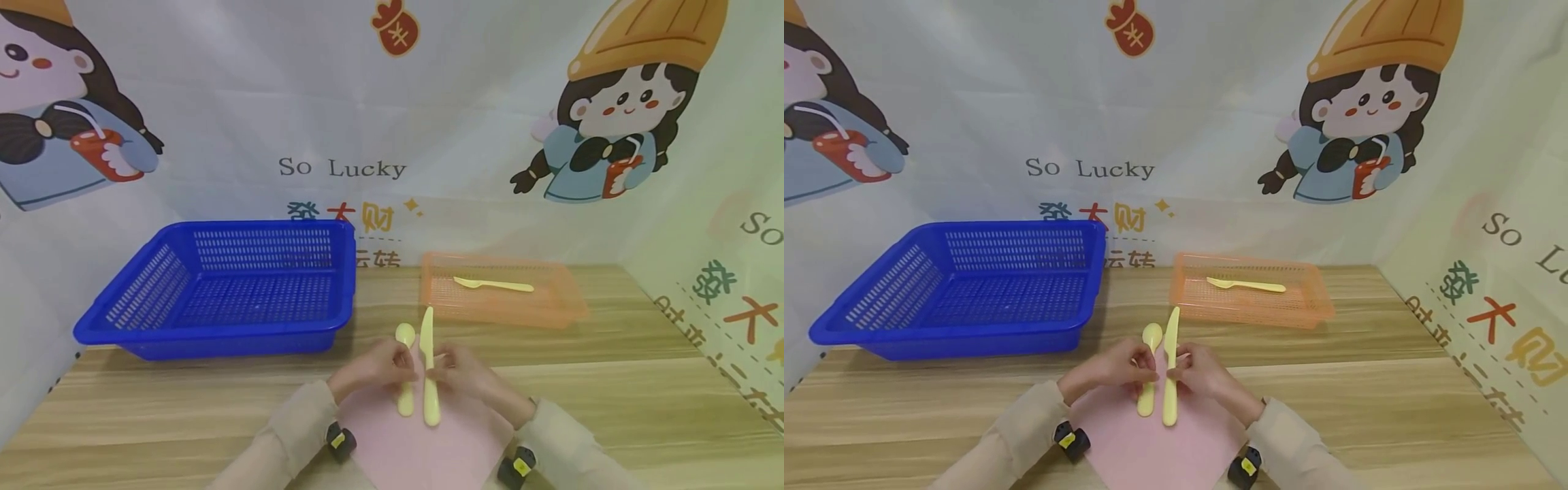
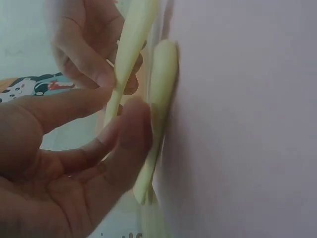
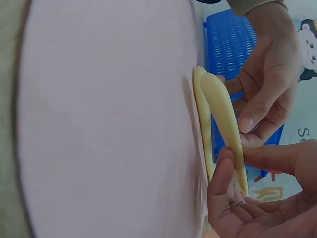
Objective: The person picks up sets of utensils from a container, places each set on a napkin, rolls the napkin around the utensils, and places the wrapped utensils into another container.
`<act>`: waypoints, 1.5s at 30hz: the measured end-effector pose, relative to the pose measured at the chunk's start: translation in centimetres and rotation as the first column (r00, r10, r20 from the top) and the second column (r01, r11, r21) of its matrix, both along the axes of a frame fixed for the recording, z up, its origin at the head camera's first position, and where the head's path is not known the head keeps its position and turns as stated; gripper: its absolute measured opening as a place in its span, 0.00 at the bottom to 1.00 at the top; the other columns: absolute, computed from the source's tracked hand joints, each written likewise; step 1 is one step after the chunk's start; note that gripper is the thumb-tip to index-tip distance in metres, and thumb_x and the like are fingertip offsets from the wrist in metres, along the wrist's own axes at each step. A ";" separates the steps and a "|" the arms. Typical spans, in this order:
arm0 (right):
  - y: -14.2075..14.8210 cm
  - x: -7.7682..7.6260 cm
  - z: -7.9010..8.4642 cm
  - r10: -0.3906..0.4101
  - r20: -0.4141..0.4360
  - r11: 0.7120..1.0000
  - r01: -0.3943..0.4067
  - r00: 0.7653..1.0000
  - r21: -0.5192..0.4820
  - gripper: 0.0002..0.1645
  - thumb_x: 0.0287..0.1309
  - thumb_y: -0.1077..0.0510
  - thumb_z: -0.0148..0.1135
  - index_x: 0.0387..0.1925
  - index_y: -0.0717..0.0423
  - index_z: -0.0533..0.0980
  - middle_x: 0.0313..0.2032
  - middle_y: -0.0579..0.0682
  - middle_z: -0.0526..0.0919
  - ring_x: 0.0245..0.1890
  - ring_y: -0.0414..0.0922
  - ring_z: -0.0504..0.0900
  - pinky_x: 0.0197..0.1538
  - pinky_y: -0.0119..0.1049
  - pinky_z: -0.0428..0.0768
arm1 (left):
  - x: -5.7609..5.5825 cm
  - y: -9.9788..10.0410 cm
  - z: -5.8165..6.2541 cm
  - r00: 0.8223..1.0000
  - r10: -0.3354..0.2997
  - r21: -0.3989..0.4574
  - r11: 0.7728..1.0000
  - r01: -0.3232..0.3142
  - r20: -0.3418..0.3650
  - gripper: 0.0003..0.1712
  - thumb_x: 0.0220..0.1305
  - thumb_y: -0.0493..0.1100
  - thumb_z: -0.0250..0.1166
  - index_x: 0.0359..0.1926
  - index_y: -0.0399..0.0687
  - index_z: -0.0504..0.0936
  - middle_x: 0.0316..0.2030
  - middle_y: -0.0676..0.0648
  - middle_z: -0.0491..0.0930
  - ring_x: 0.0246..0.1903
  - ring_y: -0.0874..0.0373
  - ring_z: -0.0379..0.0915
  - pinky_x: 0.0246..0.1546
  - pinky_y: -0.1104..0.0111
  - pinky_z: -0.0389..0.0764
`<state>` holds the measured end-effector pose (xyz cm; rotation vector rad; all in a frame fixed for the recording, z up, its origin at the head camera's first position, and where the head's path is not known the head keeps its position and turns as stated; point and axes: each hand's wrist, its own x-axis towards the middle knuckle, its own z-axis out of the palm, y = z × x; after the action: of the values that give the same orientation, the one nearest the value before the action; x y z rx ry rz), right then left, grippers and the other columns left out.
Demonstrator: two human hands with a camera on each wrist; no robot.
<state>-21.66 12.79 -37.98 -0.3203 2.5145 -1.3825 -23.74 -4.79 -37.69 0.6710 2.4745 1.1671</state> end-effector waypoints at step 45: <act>-2.3 -1.5 0.3 0.010 -0.034 0.972 -0.001 0.999 0.233 0.26 0.43 0.70 0.63 0.46 0.72 0.65 0.19 0.52 0.73 0.15 0.40 0.71 0.19 0.27 0.72 | -1.1 0.5 -1.8 0.986 -0.081 -0.180 0.982 0.054 -0.148 0.13 0.40 0.39 0.71 0.19 0.43 0.72 0.18 0.51 0.69 0.20 0.61 0.65 0.19 0.74 0.67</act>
<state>-23.21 10.48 -37.66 -0.3062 2.6670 -1.0723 -24.88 -4.33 -39.48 0.8162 2.6208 0.8900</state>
